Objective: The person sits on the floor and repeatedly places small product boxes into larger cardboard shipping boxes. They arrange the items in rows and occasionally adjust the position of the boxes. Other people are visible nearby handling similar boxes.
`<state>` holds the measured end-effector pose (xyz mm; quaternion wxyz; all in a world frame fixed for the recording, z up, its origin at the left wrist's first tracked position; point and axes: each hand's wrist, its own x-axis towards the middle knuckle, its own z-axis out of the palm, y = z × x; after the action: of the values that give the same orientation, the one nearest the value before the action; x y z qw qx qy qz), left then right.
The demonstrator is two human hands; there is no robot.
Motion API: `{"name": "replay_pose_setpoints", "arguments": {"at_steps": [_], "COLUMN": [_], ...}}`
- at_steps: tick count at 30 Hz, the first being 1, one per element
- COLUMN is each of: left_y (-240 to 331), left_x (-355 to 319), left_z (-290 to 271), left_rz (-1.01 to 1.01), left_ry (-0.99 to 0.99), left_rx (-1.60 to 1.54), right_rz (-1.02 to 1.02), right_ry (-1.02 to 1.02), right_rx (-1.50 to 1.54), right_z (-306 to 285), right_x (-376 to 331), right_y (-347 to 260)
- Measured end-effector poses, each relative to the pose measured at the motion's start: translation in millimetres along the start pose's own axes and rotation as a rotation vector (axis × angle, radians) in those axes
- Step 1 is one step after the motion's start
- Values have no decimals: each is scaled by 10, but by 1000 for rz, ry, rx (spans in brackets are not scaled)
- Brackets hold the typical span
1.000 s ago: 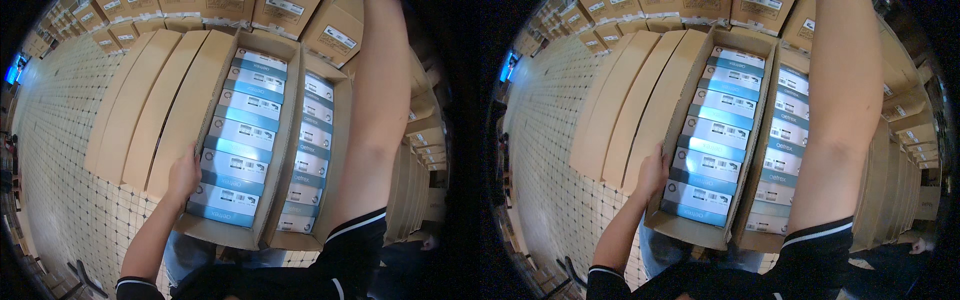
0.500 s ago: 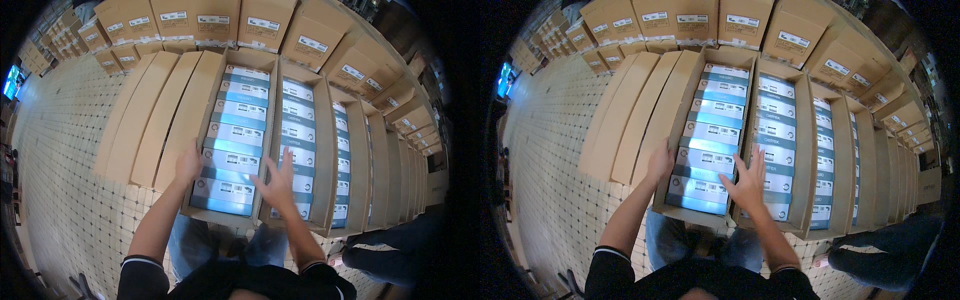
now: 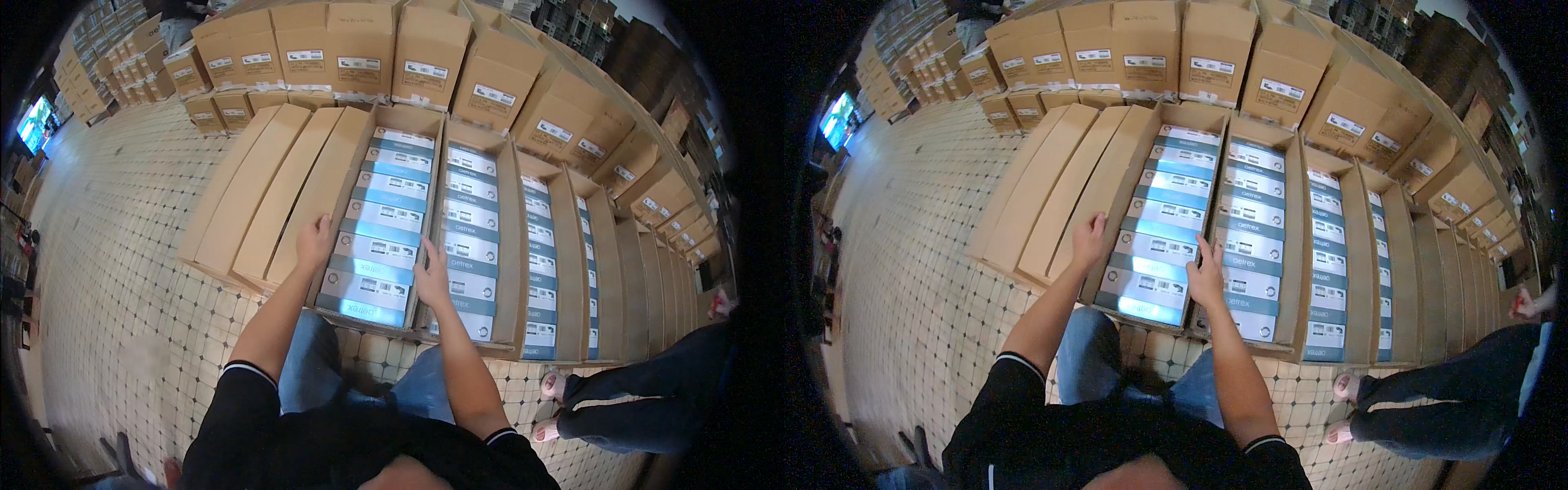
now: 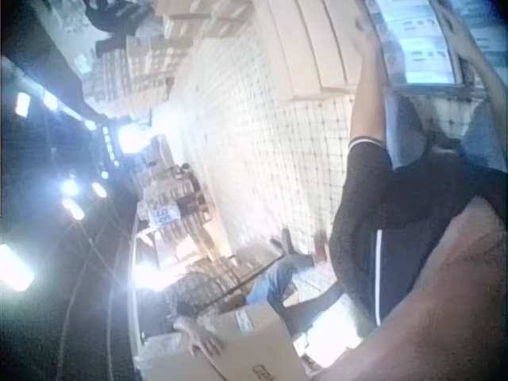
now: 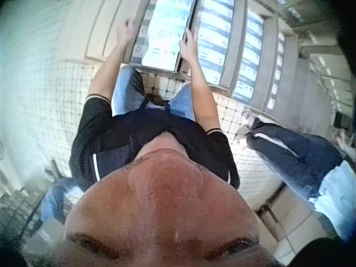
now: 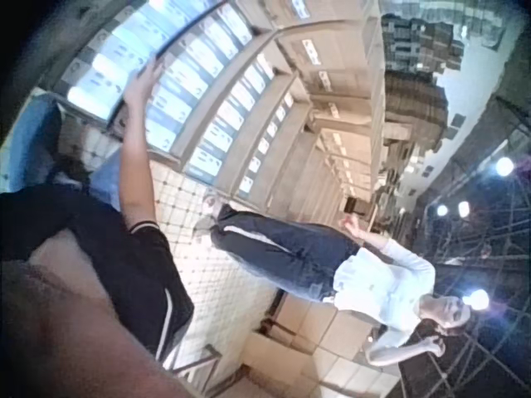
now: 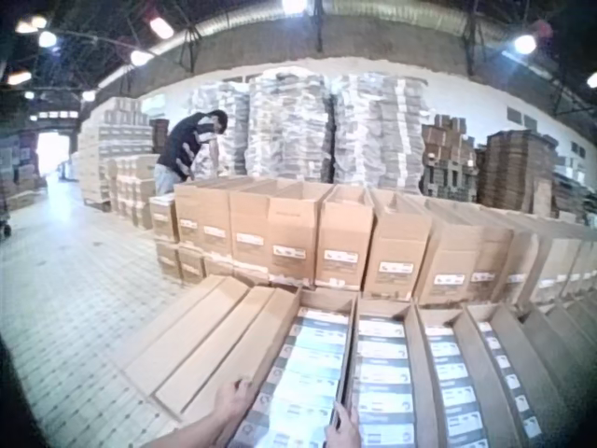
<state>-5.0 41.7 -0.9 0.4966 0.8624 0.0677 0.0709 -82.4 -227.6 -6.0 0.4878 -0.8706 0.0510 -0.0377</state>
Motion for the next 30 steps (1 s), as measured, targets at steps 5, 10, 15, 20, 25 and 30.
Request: {"name": "replay_pose_setpoints", "arguments": {"at_steps": [5,10,15,20,25,30], "left_y": [-167,-239,-215,-210,-171,-125], "left_x": [-731,-985,-938,-957,-959,-1022], "left_z": [-183,-212,-227,-218,-225,-239], "left_rz": [55,11,-4,31,26,-7], "left_ry": [-32,-59,-62,-50,-24,-56], "left_rx": [154,232,203,250,263,247], "right_rz": [-4,-19,-31,-55,-62,-53], "right_ry": [8,1,-10,-23,-13,-16], "right_rx": [39,74,138,160,177,198], "right_z": [13,22,3,-7,5,-10], "right_x": [23,29,43,76,82,80], "right_y": [87,105,162,214,207,234]}}
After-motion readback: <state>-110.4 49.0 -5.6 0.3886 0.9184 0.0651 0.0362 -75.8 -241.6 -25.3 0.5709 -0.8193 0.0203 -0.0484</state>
